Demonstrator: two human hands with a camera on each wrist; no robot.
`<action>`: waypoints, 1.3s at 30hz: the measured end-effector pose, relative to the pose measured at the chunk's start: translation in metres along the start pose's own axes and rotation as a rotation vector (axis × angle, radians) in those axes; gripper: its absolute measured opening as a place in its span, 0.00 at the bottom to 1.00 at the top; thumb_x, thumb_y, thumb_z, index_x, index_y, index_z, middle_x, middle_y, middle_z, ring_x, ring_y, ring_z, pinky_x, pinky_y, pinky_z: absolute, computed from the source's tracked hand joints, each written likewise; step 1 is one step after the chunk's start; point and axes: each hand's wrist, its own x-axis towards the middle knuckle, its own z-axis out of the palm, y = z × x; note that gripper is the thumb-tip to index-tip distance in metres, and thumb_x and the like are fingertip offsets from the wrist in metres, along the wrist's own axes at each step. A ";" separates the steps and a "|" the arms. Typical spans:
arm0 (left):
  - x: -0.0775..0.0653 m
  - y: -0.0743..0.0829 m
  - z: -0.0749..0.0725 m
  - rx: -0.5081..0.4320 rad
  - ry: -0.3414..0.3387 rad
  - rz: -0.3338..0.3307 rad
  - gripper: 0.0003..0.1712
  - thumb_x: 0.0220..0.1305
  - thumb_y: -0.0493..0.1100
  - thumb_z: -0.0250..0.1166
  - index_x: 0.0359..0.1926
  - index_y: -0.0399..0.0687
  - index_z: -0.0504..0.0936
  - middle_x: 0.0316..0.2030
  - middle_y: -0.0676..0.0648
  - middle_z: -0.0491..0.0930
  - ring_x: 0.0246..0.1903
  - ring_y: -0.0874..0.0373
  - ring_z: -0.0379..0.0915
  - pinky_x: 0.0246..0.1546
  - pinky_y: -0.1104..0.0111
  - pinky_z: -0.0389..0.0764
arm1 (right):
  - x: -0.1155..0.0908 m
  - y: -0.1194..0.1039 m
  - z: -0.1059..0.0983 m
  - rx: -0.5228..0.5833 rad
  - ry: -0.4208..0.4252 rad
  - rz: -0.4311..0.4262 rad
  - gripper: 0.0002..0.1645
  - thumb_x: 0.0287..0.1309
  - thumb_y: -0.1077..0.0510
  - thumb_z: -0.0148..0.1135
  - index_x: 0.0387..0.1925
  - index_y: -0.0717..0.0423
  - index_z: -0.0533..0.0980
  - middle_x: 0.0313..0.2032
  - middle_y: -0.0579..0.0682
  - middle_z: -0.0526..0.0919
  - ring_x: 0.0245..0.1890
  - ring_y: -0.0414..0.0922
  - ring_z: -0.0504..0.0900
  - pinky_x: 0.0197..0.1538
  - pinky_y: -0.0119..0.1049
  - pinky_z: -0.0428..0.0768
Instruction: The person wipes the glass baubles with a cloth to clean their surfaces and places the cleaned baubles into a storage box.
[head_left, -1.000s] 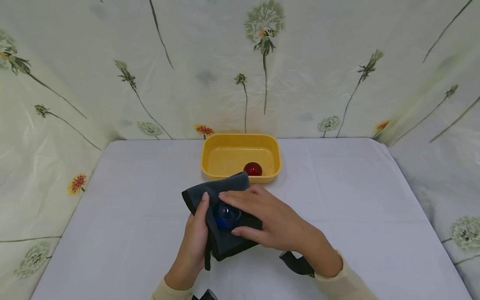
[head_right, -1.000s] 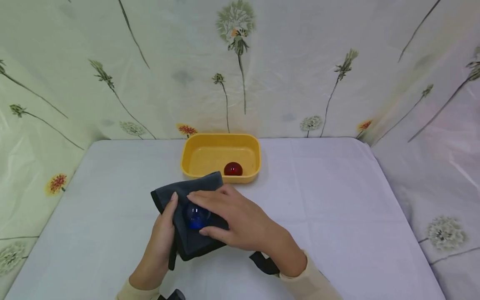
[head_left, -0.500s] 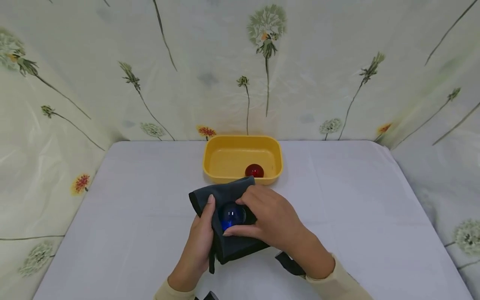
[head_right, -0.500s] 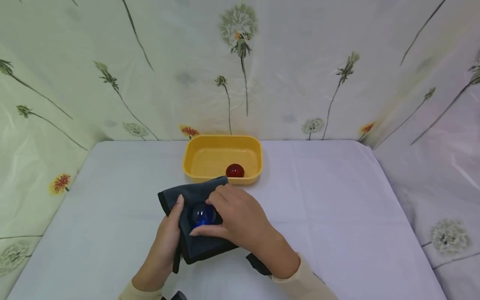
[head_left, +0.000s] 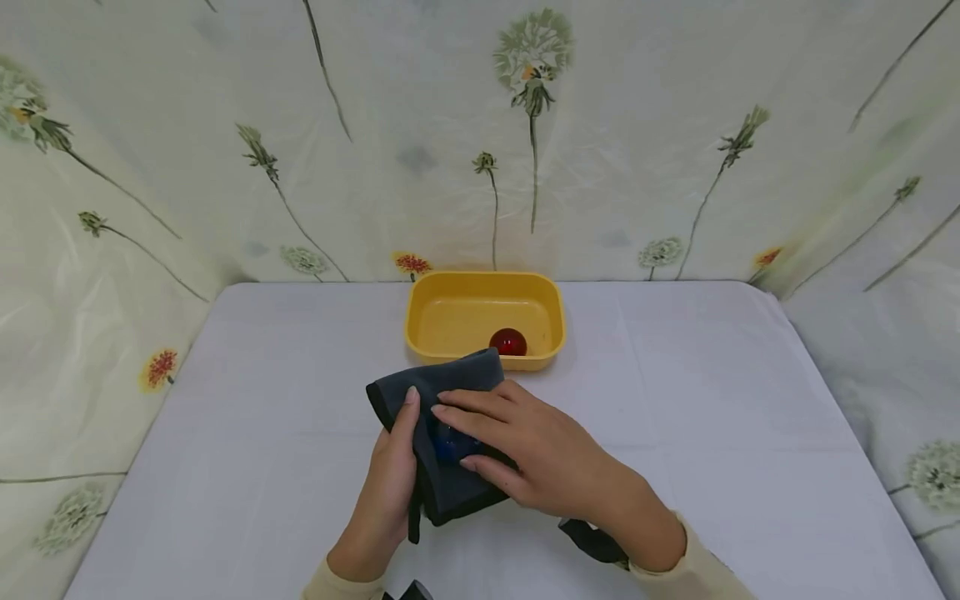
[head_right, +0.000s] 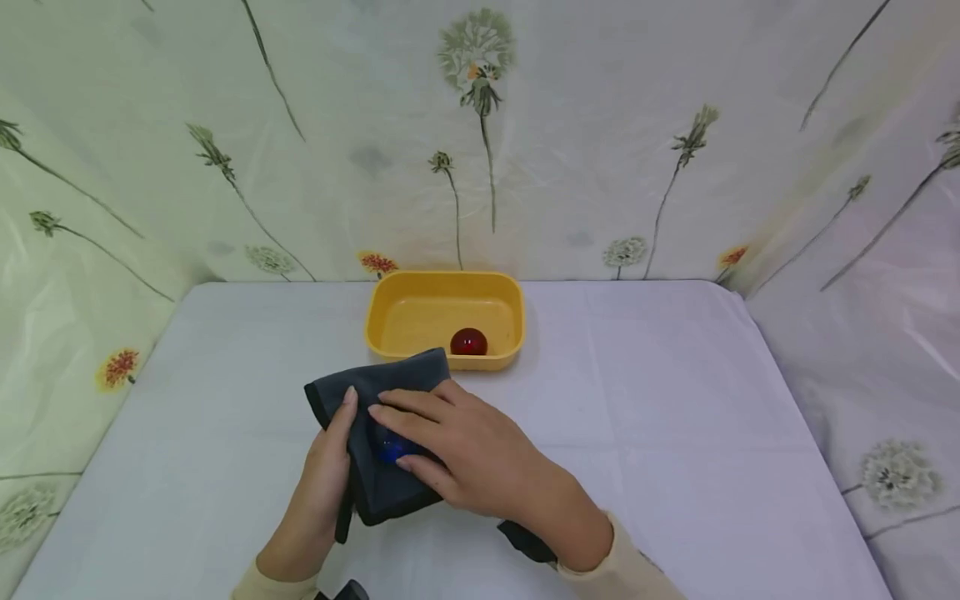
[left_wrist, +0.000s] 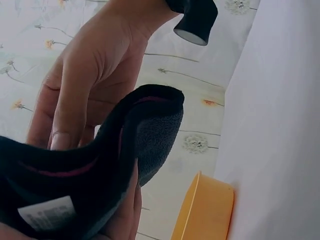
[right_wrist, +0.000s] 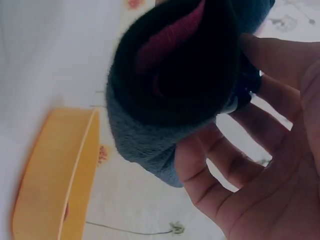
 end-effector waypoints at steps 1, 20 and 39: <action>0.000 0.000 0.000 -0.009 -0.001 0.003 0.48 0.74 0.78 0.45 0.75 0.47 0.62 0.63 0.42 0.75 0.56 0.56 0.77 0.57 0.65 0.81 | 0.000 -0.001 -0.001 -0.002 -0.004 0.001 0.34 0.70 0.48 0.70 0.74 0.46 0.72 0.72 0.42 0.72 0.61 0.42 0.73 0.61 0.39 0.79; 0.001 -0.002 0.003 0.000 -0.006 -0.002 0.49 0.74 0.77 0.44 0.77 0.45 0.59 0.65 0.39 0.75 0.56 0.50 0.81 0.56 0.55 0.83 | 0.002 0.011 0.018 -0.118 0.225 0.069 0.43 0.54 0.25 0.71 0.55 0.54 0.80 0.43 0.46 0.82 0.42 0.41 0.78 0.48 0.34 0.84; 0.002 0.000 0.003 -0.043 -0.020 0.007 0.46 0.75 0.75 0.46 0.75 0.45 0.61 0.64 0.39 0.74 0.54 0.54 0.80 0.55 0.61 0.83 | 0.009 0.004 0.017 -0.194 0.211 0.048 0.40 0.47 0.29 0.79 0.48 0.55 0.81 0.40 0.46 0.77 0.35 0.40 0.75 0.40 0.30 0.82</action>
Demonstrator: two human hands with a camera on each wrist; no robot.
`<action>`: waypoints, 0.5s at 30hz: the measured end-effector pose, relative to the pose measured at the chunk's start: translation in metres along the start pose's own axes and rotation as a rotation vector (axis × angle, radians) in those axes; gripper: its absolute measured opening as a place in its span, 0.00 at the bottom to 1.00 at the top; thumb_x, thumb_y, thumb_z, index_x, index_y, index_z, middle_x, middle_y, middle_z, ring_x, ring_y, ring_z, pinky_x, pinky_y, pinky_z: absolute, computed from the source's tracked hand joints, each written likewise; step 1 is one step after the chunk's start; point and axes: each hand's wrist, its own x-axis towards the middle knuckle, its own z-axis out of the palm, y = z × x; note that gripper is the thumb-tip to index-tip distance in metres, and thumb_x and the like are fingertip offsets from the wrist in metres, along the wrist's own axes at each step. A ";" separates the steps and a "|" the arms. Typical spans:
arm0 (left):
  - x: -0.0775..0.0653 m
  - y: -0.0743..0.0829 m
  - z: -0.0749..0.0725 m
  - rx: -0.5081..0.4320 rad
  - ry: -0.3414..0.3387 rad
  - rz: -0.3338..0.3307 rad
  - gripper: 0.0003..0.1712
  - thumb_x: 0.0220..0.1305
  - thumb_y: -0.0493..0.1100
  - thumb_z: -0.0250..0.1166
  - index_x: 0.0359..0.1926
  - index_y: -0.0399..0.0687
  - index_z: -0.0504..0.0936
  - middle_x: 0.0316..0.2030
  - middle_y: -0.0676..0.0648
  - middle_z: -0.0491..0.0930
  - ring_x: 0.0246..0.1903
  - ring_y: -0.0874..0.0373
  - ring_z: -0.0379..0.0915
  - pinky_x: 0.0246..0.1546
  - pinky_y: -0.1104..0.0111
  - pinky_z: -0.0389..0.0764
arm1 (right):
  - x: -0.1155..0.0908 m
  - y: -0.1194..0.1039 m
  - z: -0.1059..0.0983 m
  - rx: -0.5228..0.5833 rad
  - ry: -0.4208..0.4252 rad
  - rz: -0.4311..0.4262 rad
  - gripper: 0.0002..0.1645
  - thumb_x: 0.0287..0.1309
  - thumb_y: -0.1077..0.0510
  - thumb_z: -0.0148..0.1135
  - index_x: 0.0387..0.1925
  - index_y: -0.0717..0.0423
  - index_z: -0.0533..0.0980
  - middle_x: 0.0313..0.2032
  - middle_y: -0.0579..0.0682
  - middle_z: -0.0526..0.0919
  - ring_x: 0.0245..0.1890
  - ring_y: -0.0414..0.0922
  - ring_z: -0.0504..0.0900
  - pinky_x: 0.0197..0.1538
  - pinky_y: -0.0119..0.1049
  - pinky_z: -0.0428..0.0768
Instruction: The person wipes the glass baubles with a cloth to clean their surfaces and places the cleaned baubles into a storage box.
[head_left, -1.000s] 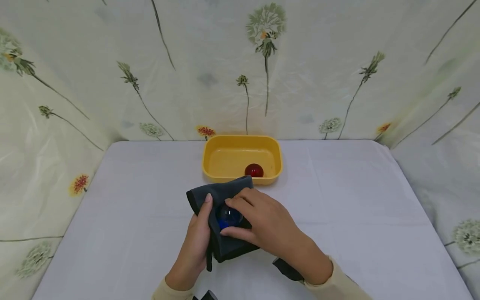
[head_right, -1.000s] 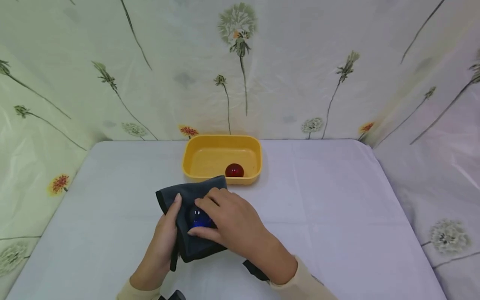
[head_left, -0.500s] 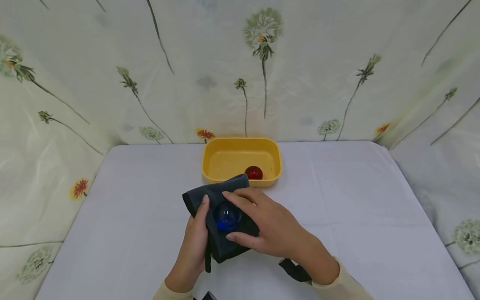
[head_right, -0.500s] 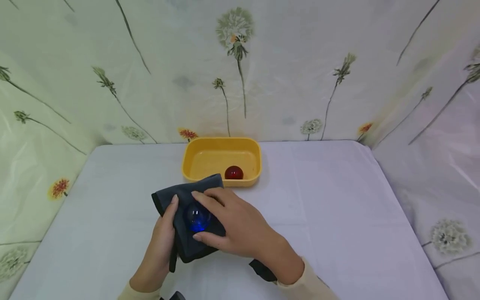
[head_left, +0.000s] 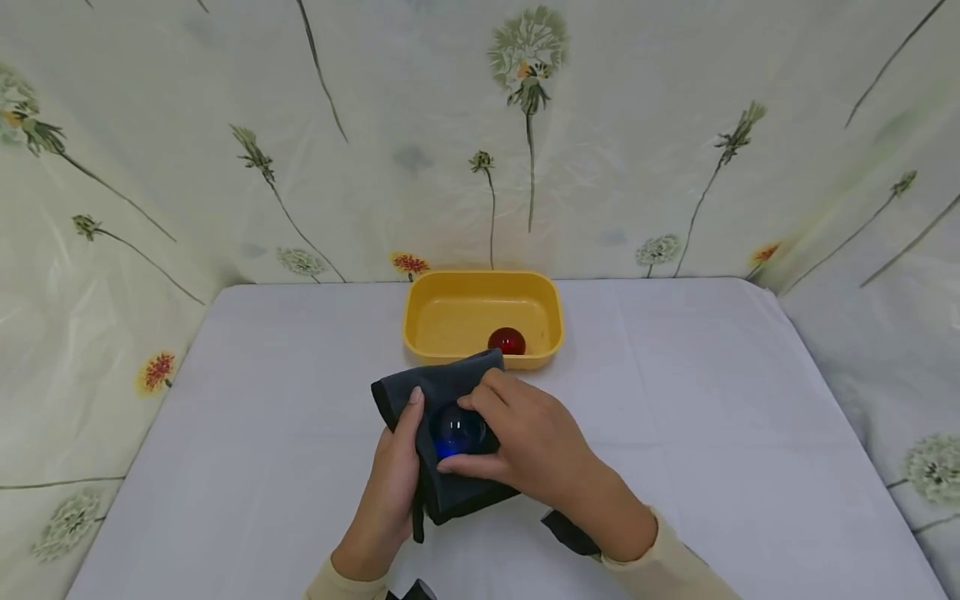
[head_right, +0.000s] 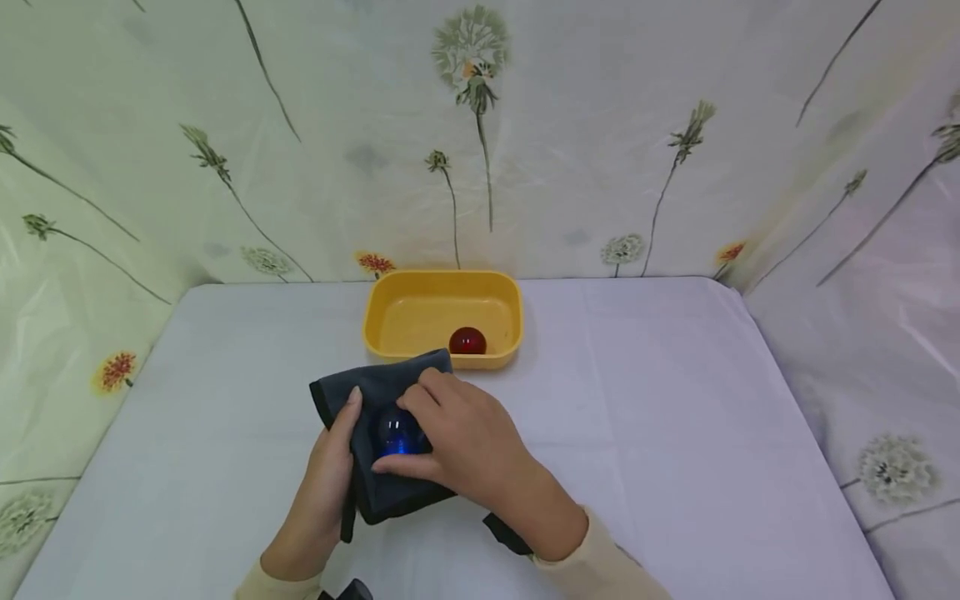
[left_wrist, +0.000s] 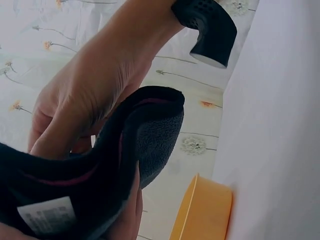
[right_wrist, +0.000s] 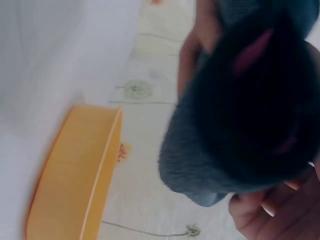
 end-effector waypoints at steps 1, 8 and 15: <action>0.000 0.000 0.000 0.005 0.001 -0.003 0.46 0.75 0.75 0.46 0.75 0.45 0.61 0.64 0.39 0.74 0.55 0.54 0.80 0.55 0.61 0.83 | 0.000 0.000 0.001 -0.024 0.015 -0.002 0.41 0.46 0.27 0.78 0.46 0.55 0.81 0.38 0.46 0.76 0.34 0.40 0.74 0.38 0.29 0.81; -0.002 0.000 -0.002 0.018 0.024 0.017 0.46 0.75 0.76 0.44 0.75 0.46 0.62 0.64 0.40 0.75 0.56 0.53 0.79 0.54 0.61 0.83 | -0.003 -0.001 -0.009 0.147 -0.108 0.025 0.47 0.54 0.30 0.76 0.67 0.51 0.75 0.62 0.47 0.77 0.58 0.42 0.77 0.61 0.38 0.81; -0.003 0.002 -0.002 -0.002 0.023 0.011 0.45 0.75 0.75 0.45 0.73 0.45 0.63 0.61 0.43 0.76 0.55 0.56 0.80 0.55 0.64 0.82 | -0.003 -0.002 -0.023 0.291 -0.251 -0.007 0.35 0.69 0.51 0.70 0.74 0.47 0.71 0.72 0.44 0.72 0.68 0.44 0.73 0.68 0.46 0.75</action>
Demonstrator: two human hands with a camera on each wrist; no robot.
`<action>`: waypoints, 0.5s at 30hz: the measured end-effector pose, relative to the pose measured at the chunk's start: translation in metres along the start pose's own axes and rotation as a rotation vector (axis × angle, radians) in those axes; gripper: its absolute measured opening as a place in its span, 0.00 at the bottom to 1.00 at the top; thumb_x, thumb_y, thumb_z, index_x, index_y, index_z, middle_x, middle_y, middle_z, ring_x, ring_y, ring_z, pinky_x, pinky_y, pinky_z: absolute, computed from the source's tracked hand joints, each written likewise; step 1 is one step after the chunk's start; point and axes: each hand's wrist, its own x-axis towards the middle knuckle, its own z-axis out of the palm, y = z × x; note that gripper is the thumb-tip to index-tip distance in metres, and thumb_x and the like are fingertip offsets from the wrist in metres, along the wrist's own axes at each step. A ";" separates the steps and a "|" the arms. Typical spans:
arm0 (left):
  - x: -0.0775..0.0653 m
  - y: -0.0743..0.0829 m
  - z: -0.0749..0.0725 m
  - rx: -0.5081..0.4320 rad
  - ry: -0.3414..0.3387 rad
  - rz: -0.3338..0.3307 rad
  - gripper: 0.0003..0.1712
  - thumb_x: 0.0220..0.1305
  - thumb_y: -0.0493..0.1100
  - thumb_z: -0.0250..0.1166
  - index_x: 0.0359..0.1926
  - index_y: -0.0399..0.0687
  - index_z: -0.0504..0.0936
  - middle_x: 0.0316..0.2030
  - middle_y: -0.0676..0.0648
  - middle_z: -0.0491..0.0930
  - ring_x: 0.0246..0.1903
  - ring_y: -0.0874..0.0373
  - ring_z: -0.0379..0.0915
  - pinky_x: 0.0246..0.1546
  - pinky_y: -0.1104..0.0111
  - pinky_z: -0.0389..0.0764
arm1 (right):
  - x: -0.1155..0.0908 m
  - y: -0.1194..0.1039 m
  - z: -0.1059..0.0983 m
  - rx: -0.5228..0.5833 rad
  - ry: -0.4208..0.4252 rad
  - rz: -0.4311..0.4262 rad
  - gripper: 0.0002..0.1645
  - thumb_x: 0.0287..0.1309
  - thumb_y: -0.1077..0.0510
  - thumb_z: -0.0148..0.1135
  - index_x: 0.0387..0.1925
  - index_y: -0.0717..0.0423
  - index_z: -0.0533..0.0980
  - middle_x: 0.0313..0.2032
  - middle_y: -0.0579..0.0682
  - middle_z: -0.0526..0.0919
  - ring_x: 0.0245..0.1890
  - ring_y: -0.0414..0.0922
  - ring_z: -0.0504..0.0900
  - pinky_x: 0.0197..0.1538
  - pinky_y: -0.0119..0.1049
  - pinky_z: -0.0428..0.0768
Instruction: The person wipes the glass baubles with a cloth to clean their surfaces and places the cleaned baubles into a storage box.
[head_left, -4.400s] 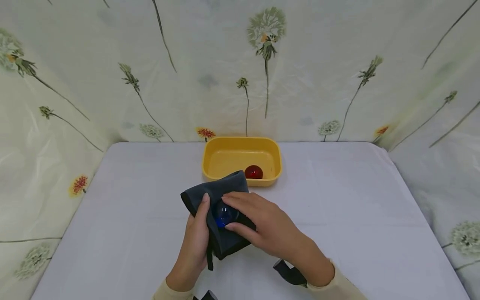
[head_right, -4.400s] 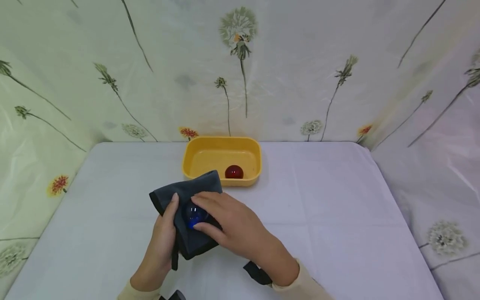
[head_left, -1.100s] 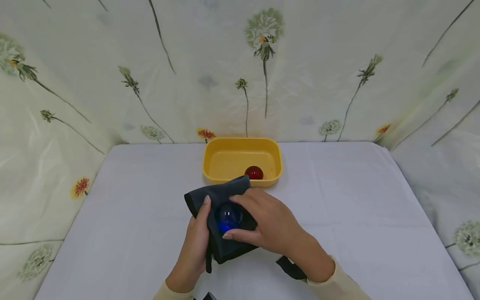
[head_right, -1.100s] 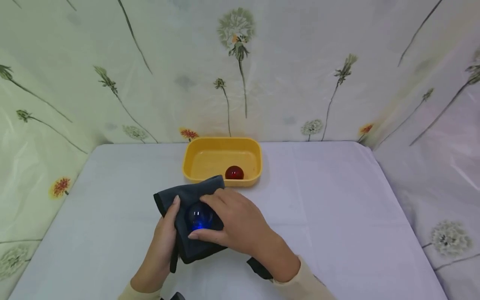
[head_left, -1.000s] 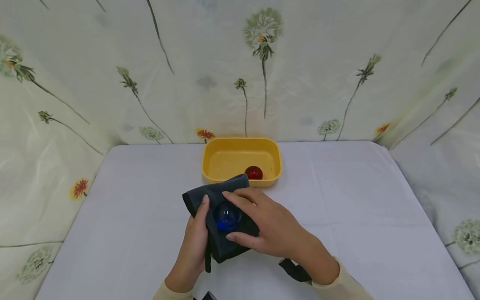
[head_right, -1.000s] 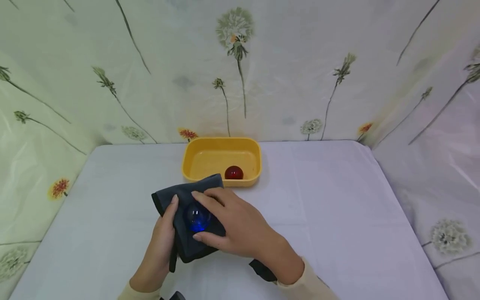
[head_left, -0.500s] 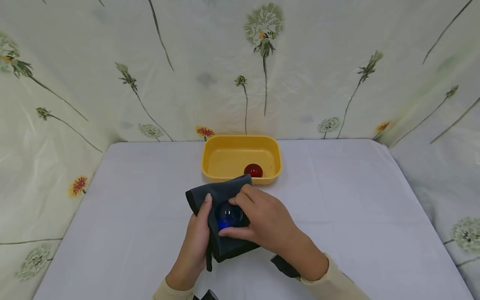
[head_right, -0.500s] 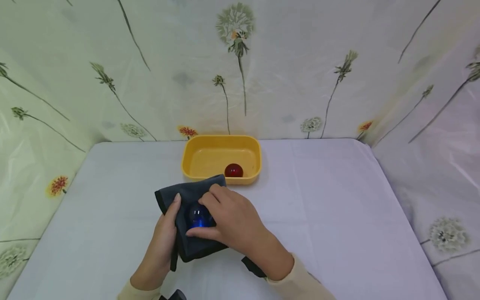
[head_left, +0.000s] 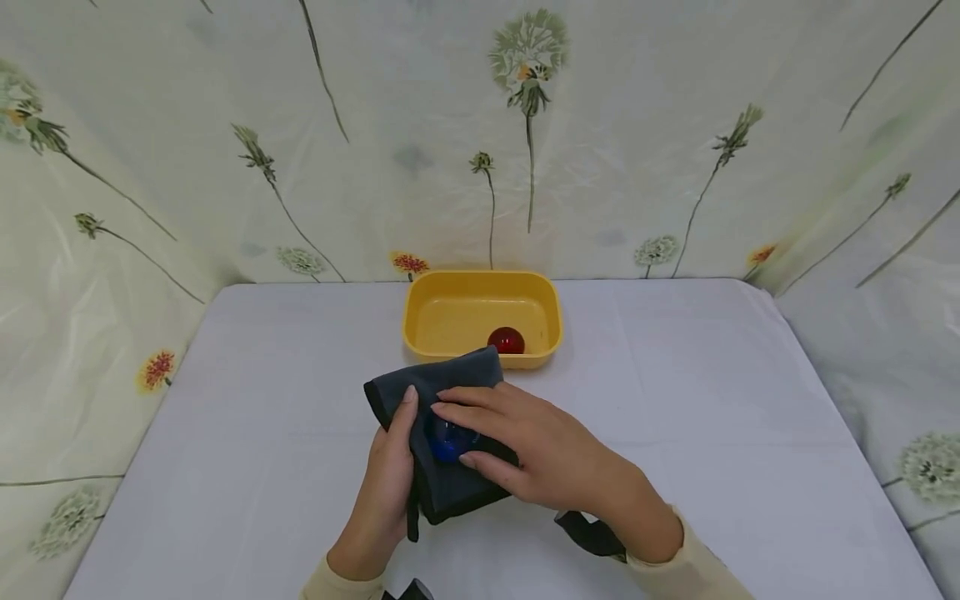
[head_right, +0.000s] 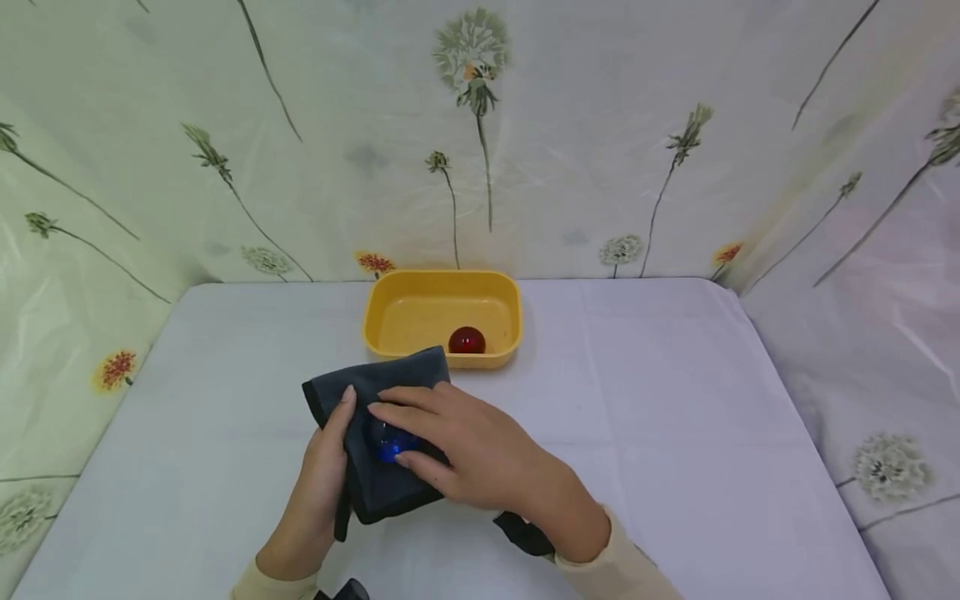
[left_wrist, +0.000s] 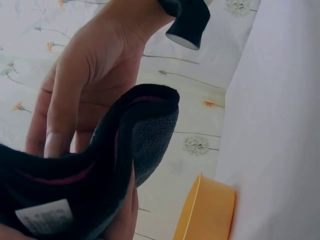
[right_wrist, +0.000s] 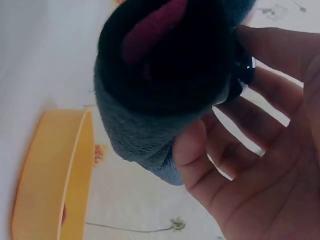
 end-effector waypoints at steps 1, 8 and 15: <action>0.000 0.000 0.000 -0.002 -0.001 0.000 0.45 0.76 0.75 0.45 0.74 0.45 0.63 0.61 0.43 0.76 0.54 0.56 0.80 0.55 0.64 0.82 | 0.000 0.000 0.000 -0.005 0.008 0.003 0.33 0.69 0.51 0.70 0.73 0.48 0.73 0.71 0.44 0.73 0.67 0.44 0.74 0.68 0.46 0.75; 0.001 -0.001 0.001 0.014 -0.013 -0.011 0.46 0.76 0.75 0.45 0.75 0.45 0.60 0.65 0.39 0.74 0.55 0.54 0.79 0.57 0.61 0.82 | 0.007 -0.001 0.014 -0.205 0.179 0.041 0.36 0.54 0.36 0.78 0.56 0.53 0.82 0.49 0.46 0.81 0.41 0.40 0.82 0.48 0.32 0.85; 0.001 -0.001 0.000 0.028 -0.032 -0.024 0.47 0.75 0.76 0.45 0.75 0.45 0.60 0.65 0.39 0.74 0.55 0.53 0.79 0.55 0.60 0.83 | 0.006 0.002 0.019 -0.248 0.243 0.032 0.43 0.46 0.29 0.79 0.52 0.56 0.80 0.47 0.47 0.81 0.43 0.41 0.81 0.50 0.33 0.85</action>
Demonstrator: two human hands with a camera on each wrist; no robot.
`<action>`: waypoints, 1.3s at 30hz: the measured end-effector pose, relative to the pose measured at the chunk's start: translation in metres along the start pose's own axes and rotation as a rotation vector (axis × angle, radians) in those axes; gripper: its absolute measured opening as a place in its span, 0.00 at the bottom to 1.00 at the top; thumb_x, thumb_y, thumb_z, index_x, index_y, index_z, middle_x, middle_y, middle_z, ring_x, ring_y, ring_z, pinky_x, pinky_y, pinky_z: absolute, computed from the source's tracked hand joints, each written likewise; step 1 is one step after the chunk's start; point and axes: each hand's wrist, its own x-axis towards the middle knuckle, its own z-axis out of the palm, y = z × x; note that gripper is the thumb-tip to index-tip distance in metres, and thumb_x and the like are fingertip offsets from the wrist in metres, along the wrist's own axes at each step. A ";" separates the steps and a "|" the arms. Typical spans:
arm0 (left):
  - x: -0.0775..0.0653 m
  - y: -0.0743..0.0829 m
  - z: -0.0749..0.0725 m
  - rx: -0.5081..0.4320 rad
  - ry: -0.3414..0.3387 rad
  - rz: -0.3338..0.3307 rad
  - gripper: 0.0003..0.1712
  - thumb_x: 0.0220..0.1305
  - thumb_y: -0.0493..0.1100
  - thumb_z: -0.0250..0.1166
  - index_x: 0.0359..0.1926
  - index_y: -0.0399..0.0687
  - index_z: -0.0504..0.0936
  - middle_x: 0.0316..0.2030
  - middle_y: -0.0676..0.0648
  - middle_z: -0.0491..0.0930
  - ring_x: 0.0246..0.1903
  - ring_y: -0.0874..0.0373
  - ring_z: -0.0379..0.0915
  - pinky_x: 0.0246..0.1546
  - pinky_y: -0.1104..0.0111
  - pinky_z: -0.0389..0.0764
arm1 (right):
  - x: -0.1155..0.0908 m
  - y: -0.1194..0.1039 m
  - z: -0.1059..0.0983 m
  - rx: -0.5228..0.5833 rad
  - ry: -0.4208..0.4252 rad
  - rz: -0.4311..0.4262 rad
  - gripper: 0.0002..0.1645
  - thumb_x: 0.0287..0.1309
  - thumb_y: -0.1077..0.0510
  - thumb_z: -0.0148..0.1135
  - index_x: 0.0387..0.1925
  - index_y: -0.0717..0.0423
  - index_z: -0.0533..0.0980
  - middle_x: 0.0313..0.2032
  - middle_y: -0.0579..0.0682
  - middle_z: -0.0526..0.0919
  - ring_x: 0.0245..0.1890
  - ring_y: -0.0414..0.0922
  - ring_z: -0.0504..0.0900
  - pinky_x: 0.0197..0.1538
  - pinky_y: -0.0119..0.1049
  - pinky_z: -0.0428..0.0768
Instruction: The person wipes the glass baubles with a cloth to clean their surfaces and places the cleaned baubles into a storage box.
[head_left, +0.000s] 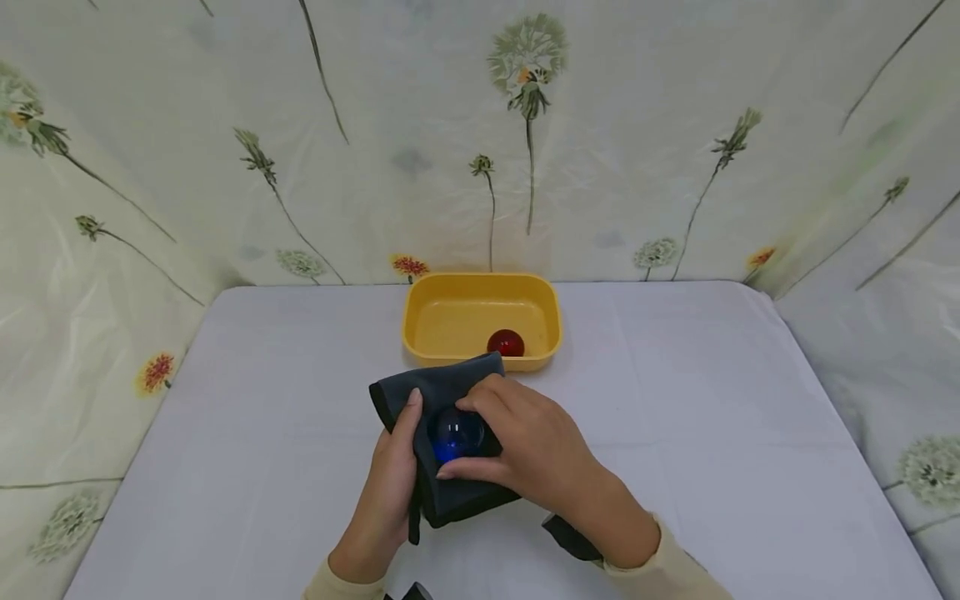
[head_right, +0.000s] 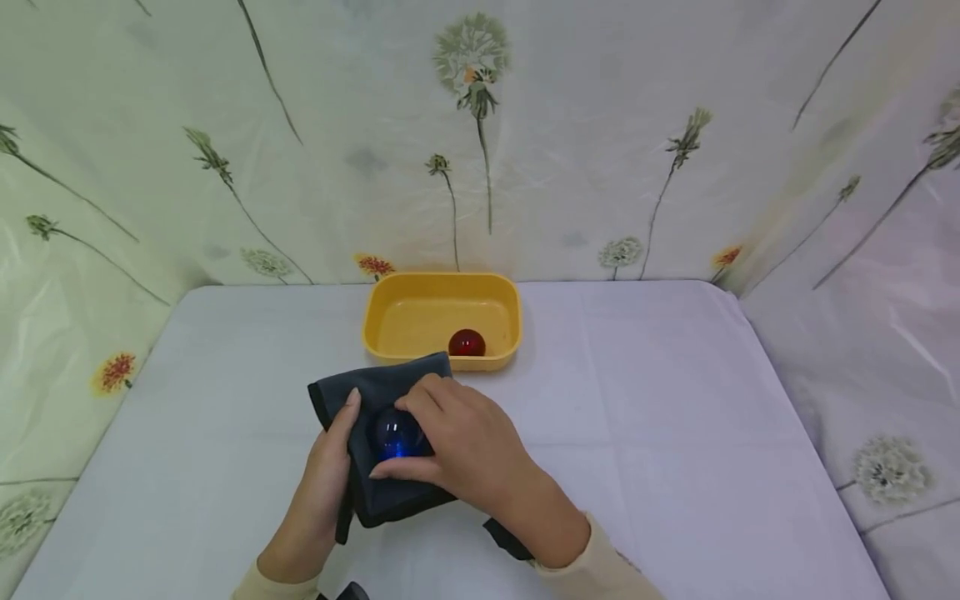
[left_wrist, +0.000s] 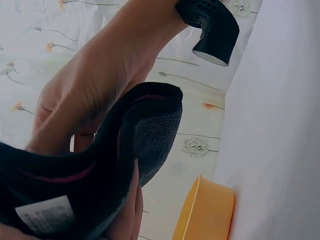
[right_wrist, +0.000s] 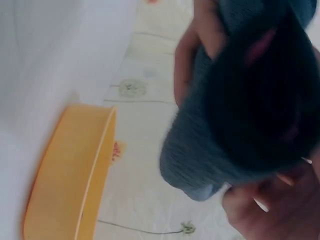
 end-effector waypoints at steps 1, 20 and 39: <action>0.000 0.000 0.000 -0.003 -0.002 0.002 0.47 0.75 0.76 0.45 0.75 0.45 0.60 0.65 0.39 0.74 0.54 0.53 0.80 0.54 0.60 0.83 | -0.001 0.001 -0.002 0.035 -0.021 0.002 0.44 0.47 0.30 0.79 0.56 0.55 0.79 0.51 0.48 0.82 0.48 0.42 0.81 0.54 0.35 0.84; 0.001 0.001 -0.001 -0.051 -0.004 -0.010 0.46 0.75 0.75 0.47 0.74 0.44 0.62 0.61 0.42 0.79 0.53 0.54 0.82 0.54 0.62 0.83 | -0.004 -0.006 0.002 0.019 0.003 0.018 0.36 0.54 0.35 0.79 0.53 0.57 0.80 0.48 0.48 0.83 0.48 0.44 0.79 0.53 0.36 0.84; 0.001 0.003 0.001 -0.042 0.028 -0.020 0.45 0.76 0.75 0.46 0.74 0.44 0.62 0.60 0.44 0.78 0.54 0.57 0.80 0.56 0.62 0.82 | -0.011 0.000 -0.009 0.153 -0.130 0.012 0.34 0.66 0.48 0.73 0.71 0.47 0.75 0.68 0.44 0.76 0.55 0.41 0.73 0.55 0.32 0.81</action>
